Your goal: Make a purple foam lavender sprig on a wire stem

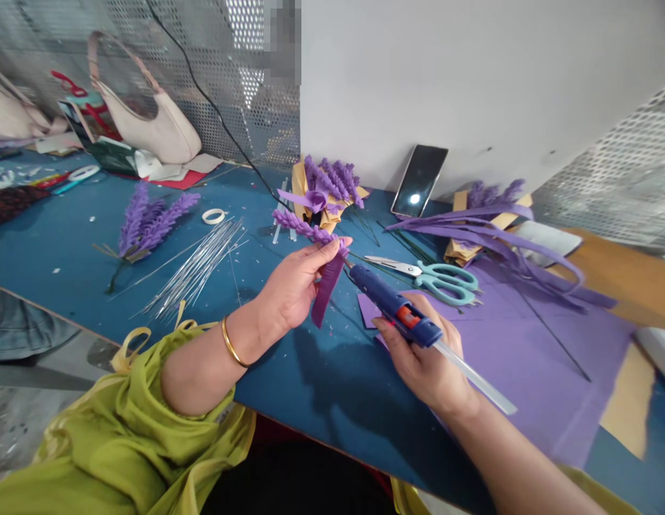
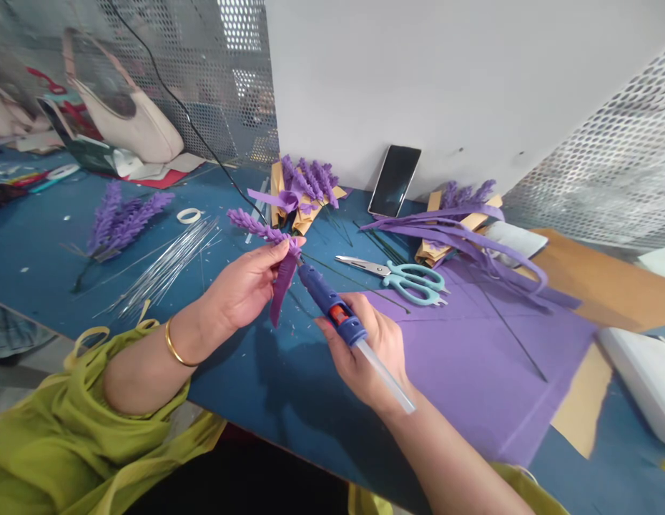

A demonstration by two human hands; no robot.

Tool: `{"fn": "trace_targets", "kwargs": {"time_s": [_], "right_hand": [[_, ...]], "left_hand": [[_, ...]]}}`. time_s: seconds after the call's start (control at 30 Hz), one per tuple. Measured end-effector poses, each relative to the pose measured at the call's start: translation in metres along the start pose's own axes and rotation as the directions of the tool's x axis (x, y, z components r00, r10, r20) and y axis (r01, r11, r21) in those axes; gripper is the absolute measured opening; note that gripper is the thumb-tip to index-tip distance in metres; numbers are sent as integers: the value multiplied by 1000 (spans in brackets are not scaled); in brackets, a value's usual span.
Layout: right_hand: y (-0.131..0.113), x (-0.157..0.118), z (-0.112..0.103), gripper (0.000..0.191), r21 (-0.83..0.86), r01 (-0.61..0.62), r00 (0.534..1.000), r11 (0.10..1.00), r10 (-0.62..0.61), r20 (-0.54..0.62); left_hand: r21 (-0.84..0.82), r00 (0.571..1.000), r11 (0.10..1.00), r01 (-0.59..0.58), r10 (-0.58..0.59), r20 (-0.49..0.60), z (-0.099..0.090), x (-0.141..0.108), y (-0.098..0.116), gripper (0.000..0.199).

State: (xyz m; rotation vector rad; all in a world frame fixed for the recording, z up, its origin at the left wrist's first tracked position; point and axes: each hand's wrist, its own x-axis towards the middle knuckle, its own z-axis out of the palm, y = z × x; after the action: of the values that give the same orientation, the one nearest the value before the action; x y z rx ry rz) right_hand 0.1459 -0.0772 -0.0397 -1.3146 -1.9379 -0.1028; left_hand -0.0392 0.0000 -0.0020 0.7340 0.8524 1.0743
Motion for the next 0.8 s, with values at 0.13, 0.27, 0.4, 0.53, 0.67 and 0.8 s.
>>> {"fn": "trace_targets", "kwargs": {"time_s": [0.13, 0.27, 0.4, 0.53, 0.67, 0.8], "right_hand": [[-1, 1, -1, 20, 0, -3, 1000, 1000, 3, 16], [-1, 0, -1, 22, -12, -3, 1000, 1000, 3, 21], [-1, 0, -1, 23, -13, 9, 1000, 1000, -8, 18], [-2, 1, -1, 21, -4, 13, 1000, 1000, -13, 26], [-3, 1, -2, 22, -5, 19, 1000, 1000, -19, 25], [-4, 2, -4, 22, -11, 9, 999, 1000, -9, 38]], "left_hand": [[-9, 1000, 1000, -14, 14, 7, -1, 1, -1, 21], [-8, 1000, 1000, -10, 10, -1, -1, 2, 0, 23], [-6, 1000, 1000, -12, 12, -7, 0, 1, 1, 23], [-15, 1000, 1000, -14, 14, 4, 0, 1, 2, 21], [-4, 1000, 1000, -18, 18, -10, 0, 1, 3, 20], [-4, 1000, 1000, -22, 22, -9, 0, 1, 3, 21]]}}
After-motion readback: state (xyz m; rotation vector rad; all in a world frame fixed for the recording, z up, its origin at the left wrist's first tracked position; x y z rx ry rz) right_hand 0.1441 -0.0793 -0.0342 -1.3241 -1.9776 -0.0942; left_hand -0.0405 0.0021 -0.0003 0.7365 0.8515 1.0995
